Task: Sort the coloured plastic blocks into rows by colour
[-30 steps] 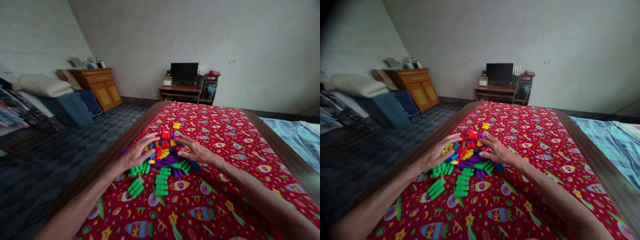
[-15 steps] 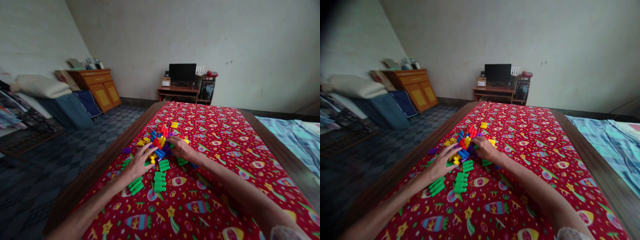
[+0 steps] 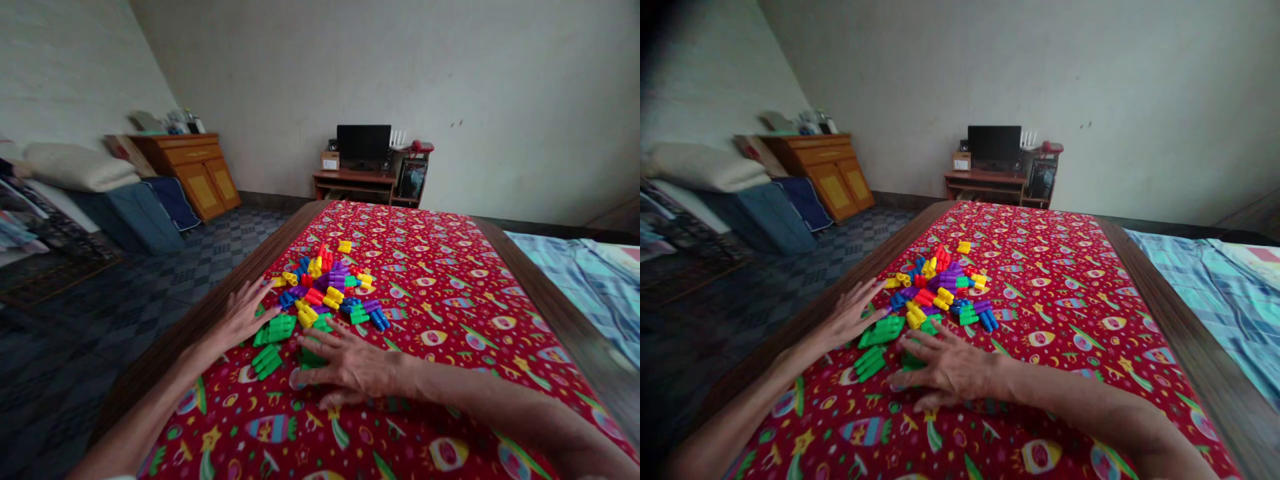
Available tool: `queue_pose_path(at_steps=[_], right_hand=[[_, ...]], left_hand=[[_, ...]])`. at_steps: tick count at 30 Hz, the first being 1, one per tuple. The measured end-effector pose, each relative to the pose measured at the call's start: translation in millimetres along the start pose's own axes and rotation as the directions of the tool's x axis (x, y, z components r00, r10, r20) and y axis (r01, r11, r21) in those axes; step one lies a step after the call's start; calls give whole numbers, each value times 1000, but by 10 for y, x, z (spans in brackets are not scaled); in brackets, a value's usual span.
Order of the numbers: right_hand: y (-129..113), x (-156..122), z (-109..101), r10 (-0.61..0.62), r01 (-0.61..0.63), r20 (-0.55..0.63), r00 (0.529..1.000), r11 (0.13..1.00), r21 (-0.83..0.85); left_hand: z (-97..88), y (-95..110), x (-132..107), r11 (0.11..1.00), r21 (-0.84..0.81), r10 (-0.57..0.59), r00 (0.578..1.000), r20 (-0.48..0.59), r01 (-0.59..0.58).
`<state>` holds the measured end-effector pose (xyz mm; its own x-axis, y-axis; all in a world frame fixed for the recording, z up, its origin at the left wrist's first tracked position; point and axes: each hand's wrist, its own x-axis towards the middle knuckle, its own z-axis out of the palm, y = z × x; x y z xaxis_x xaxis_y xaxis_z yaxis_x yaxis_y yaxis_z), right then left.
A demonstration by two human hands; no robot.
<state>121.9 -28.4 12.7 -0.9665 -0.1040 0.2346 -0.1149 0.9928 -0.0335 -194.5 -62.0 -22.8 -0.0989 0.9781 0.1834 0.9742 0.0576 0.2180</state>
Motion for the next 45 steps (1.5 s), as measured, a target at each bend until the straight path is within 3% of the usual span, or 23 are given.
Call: queue_pose_path(at_steps=[3,5,10,13,15,18,20,23,28,30,34,36,38,40,43,45], right_hand=[[-143,243,195,-112,110,-9,994,990,-86],[-88,394,288,-116,112,-12,993,982,-149],[471,509,230,94,-107,-59,994,953,-285],[849,432,37,288,-311,-123,950,911,-270],[1018,315,-84,420,-452,-184,889,868,-204],[1098,34,-148,546,-569,-239,803,821,-39],[1056,-164,-104,556,-562,-214,803,826,35],[959,-318,0,529,-533,-147,836,846,9],[972,-153,12,564,-552,-129,815,825,119],[1040,-69,-31,611,-580,-149,777,788,207],[1201,-53,-94,708,-621,-274,651,704,345],[1247,-150,-94,702,-617,-313,640,712,335],[1232,-319,-68,665,-599,-327,672,747,288],[1145,-532,-16,619,-570,-308,722,785,242],[943,-795,100,556,-529,-185,811,830,176],[833,-845,178,521,-508,-112,846,852,127]], left_hand=[[93,-188,-95,998,-52,17,999,-34,-18],[80,-200,-99,996,-78,46,997,-60,-50],[-50,19,-171,972,-179,156,988,15,-151],[-37,215,-333,935,-183,316,948,35,-305],[9,325,-451,924,-97,375,925,54,-369],[71,415,-556,916,17,399,916,41,-400],[93,432,-538,916,48,401,916,-29,-399],[115,468,-360,922,33,386,909,-157,-386],[147,734,225,918,-119,317,881,-351,-378],[133,869,490,922,-162,262,876,-406,-351],[12,1003,869,929,-163,232,866,-443,-332],[-82,952,882,934,-153,225,866,-446,-322],[-165,800,731,954,-111,212,888,-409,-279],[-206,554,433,987,-22,143,934,-328,-159],[-152,122,-128,997,66,-22,980,-198,35],[-58,-84,-438,999,38,-28,996,-85,32]])
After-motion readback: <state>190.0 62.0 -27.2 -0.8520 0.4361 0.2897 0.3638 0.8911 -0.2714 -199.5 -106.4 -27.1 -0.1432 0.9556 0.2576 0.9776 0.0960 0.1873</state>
